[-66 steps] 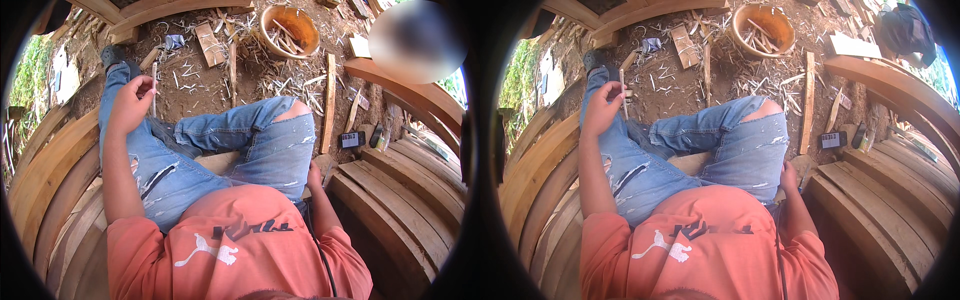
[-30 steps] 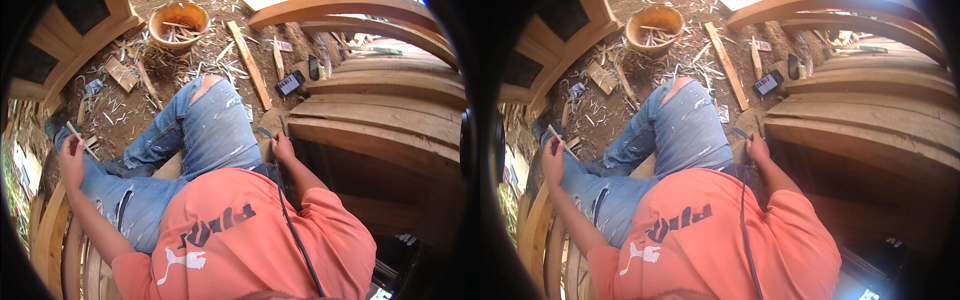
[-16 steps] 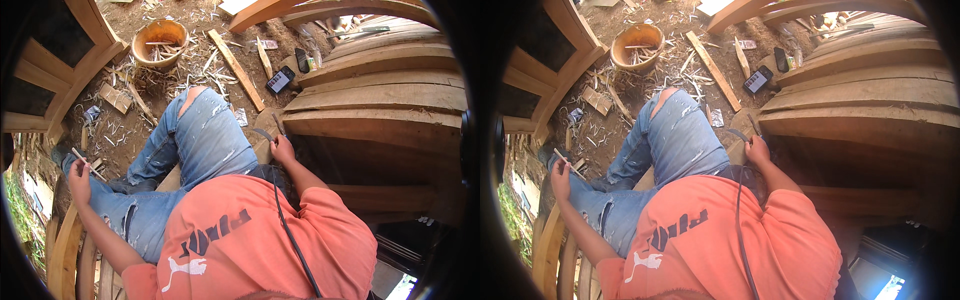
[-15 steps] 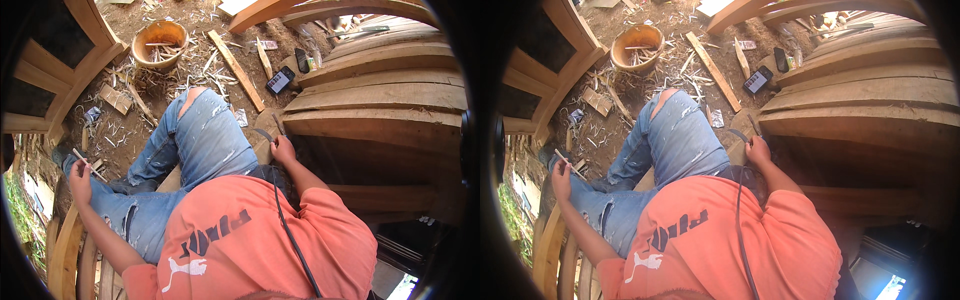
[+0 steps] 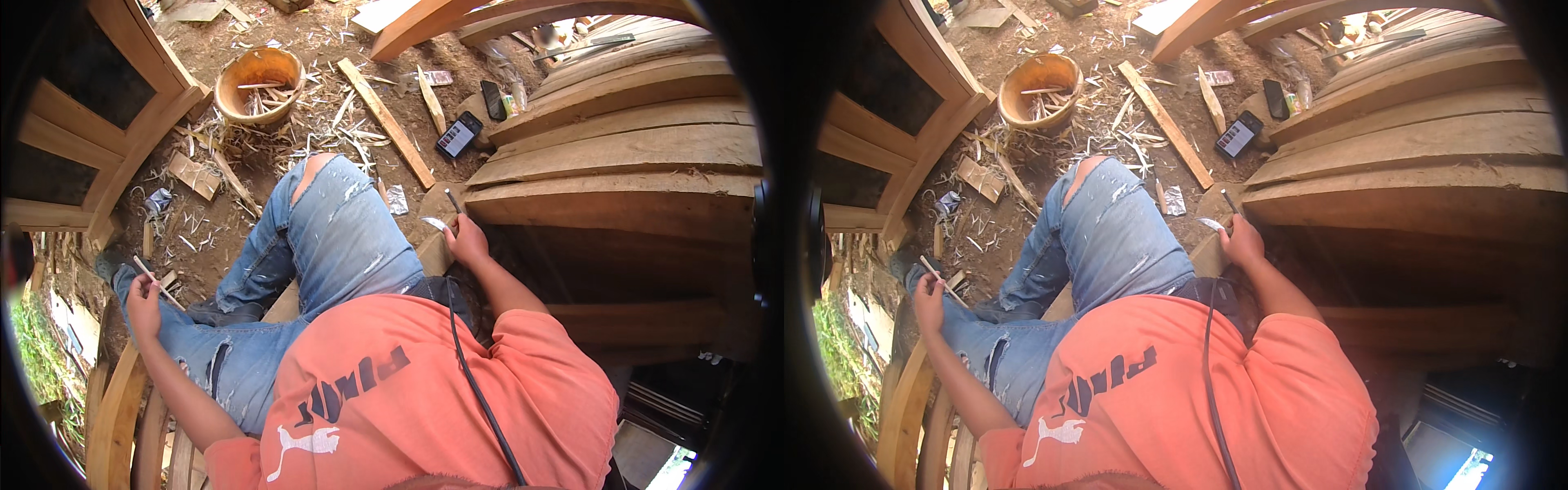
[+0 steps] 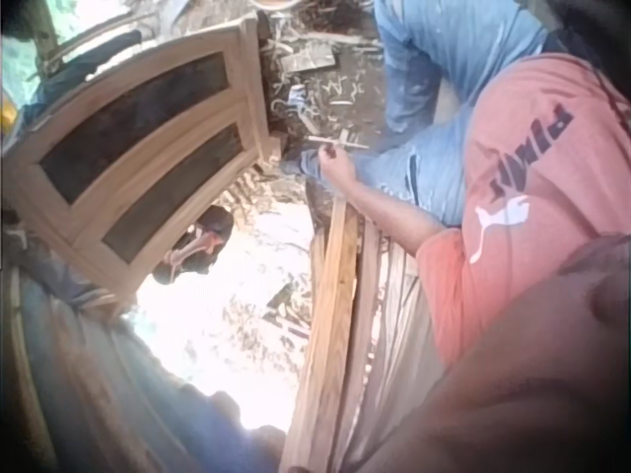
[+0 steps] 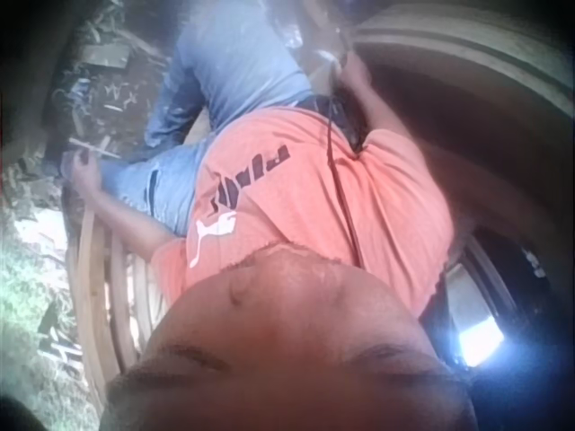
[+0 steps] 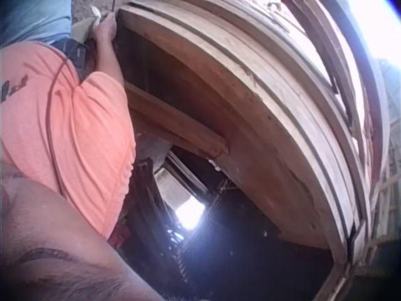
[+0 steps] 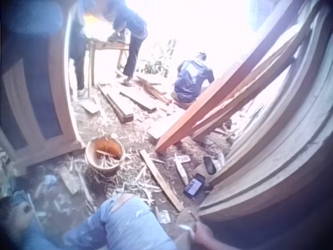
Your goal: The person sits on the ground and shapes a small wooden stick using a knife and sandpaper. They then use a hammer to tap the stick against a wooden block to refine its shape.
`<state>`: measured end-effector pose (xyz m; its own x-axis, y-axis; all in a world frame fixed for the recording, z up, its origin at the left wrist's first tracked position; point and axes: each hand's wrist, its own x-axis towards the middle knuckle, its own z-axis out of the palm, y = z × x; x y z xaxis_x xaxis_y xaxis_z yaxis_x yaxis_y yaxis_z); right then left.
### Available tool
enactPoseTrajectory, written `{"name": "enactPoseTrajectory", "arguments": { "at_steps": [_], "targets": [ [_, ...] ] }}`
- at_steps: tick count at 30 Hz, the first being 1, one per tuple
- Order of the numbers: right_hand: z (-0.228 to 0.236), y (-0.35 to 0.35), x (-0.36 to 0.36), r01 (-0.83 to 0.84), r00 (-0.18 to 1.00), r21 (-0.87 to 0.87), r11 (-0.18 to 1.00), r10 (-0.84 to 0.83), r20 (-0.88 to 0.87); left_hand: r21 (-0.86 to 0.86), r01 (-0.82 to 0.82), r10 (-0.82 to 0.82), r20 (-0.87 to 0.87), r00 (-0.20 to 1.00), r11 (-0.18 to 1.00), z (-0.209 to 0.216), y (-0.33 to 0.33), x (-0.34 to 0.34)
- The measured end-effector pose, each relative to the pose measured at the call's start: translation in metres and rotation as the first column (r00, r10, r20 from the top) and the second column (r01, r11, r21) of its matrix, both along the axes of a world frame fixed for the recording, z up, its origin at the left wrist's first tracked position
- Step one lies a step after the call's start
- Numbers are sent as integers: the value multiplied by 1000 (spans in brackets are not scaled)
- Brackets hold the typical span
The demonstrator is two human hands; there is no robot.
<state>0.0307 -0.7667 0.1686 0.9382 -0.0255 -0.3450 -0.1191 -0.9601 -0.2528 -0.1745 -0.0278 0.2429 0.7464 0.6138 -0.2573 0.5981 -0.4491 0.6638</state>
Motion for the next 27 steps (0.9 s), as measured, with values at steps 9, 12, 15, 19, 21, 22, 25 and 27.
{"name": "enactPoseTrajectory", "arguments": {
  "at_steps": [9,12,15,19,21,22,25,27],
  "targets": [
    [-16,8,27,-93,993,192,977,76,94,40,-66,64,60,996,997,-28,9,-2],
    [-16,26,33,-131,985,291,948,90,148,115,-98,86,104,991,989,-16,-1,-3],
    [-30,31,33,-159,976,438,885,75,203,172,-97,67,171,983,980,26,-13,9],
    [-23,53,33,-133,979,521,843,30,202,273,-123,88,138,987,954,110,-35,32],
    [-22,74,33,-148,980,589,795,35,198,340,-144,110,116,987,930,140,-31,35],
    [-22,83,32,-155,982,622,768,50,183,366,-149,119,103,988,919,149,-27,37],
    [13,123,34,-233,972,630,741,186,141,444,-108,60,121,991,889,146,-12,41],
    [19,145,36,-446,893,558,700,305,332,406,-150,104,133,986,902,134,0,39]
  ]
}}
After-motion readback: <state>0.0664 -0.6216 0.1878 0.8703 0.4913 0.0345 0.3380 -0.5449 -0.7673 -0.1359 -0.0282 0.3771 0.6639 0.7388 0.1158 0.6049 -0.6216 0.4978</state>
